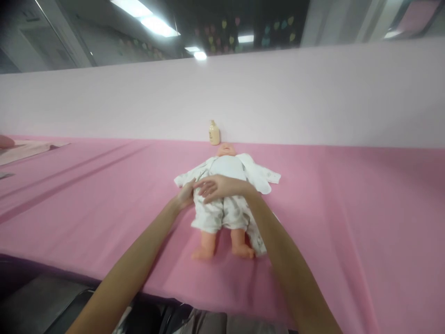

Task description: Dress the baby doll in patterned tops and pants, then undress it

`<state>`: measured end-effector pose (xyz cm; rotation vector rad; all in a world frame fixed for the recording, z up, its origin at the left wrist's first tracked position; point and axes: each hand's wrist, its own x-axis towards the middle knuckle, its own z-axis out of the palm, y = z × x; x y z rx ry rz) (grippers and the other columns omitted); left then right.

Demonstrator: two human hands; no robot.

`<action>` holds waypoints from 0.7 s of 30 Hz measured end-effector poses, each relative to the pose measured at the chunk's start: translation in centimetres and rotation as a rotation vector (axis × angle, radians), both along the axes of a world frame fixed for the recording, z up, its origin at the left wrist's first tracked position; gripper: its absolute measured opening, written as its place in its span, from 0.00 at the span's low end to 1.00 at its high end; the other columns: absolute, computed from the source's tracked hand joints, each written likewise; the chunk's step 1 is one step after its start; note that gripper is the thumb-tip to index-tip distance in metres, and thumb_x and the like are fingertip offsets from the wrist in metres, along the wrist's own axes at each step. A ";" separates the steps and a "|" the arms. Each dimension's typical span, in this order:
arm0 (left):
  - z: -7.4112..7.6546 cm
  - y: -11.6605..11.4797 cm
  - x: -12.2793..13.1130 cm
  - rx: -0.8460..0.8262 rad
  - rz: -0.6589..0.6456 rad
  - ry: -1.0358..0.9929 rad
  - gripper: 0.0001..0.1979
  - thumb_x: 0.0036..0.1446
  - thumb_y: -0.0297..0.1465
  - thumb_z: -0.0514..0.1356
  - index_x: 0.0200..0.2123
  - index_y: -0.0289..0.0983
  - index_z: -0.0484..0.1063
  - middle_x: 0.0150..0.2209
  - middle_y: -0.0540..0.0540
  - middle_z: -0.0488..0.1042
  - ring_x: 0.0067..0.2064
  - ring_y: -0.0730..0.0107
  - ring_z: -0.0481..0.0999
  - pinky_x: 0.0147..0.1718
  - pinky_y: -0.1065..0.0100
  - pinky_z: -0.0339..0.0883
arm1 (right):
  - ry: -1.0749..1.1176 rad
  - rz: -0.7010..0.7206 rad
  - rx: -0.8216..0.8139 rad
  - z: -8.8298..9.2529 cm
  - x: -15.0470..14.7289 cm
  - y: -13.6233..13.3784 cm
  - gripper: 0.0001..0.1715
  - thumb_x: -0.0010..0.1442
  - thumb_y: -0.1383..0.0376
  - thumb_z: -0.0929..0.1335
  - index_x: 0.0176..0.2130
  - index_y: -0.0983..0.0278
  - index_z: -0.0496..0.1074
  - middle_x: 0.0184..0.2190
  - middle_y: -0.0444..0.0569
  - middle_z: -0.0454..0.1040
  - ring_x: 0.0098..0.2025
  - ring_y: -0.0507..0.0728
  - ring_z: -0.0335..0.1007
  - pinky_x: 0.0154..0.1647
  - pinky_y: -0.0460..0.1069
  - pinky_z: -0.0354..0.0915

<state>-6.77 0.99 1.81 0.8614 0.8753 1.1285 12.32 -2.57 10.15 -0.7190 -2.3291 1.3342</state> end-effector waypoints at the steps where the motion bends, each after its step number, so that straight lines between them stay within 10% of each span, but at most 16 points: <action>1: 0.0 0.0 0.1 -0.001 0.018 -0.007 0.29 0.42 0.24 0.66 0.50 0.37 0.66 0.38 0.45 0.77 0.40 0.60 0.78 0.37 0.65 0.73 | 0.045 -0.096 -0.016 0.1 0.7 0.3 0.27 0.51 0.64 0.73 0.51 0.62 0.70 0.44 0.50 0.76 0.46 0.56 0.73 0.46 0.49 0.69; 6: 0.5 -0.8 1.0 0.114 0.087 0.103 0.30 0.38 0.27 0.71 0.47 0.39 0.67 0.46 0.42 0.76 0.45 0.58 0.78 0.40 0.64 0.72 | 0.006 -0.606 0.135 -0.9 2.6 2.0 0.28 0.49 0.61 0.74 0.49 0.66 0.70 0.47 0.56 0.73 0.47 0.58 0.71 0.44 0.51 0.69; 11: 1.3 -1.3 1.8 0.287 0.125 0.101 0.22 0.38 0.23 0.66 0.41 0.37 0.70 0.39 0.44 0.78 0.41 0.60 0.78 0.39 0.63 0.72 | -0.082 -0.540 0.166 -2.1 2.0 2.3 0.37 0.45 0.61 0.75 0.54 0.66 0.67 0.51 0.56 0.70 0.47 0.59 0.69 0.44 0.51 0.65; 15: 1.5 -1.4 1.8 0.227 0.040 0.024 0.26 0.35 0.18 0.60 0.42 0.40 0.66 0.33 0.49 0.76 0.29 0.69 0.76 0.27 0.70 0.68 | -0.066 -0.491 0.158 -2.2 1.4 2.2 0.18 0.45 0.59 0.74 0.35 0.67 0.72 0.33 0.46 0.72 0.35 0.54 0.68 0.34 0.47 0.62; 21: 1.8 -1.8 1.3 0.183 -0.230 -0.160 0.12 0.36 0.19 0.56 0.28 0.37 0.61 0.20 0.54 0.64 0.15 0.83 0.56 0.14 0.76 0.48 | 0.319 -0.514 -0.280 -0.8 2.2 1.5 0.13 0.46 0.64 0.74 0.33 0.66 0.71 0.28 0.45 0.73 0.31 0.52 0.69 0.32 0.46 0.66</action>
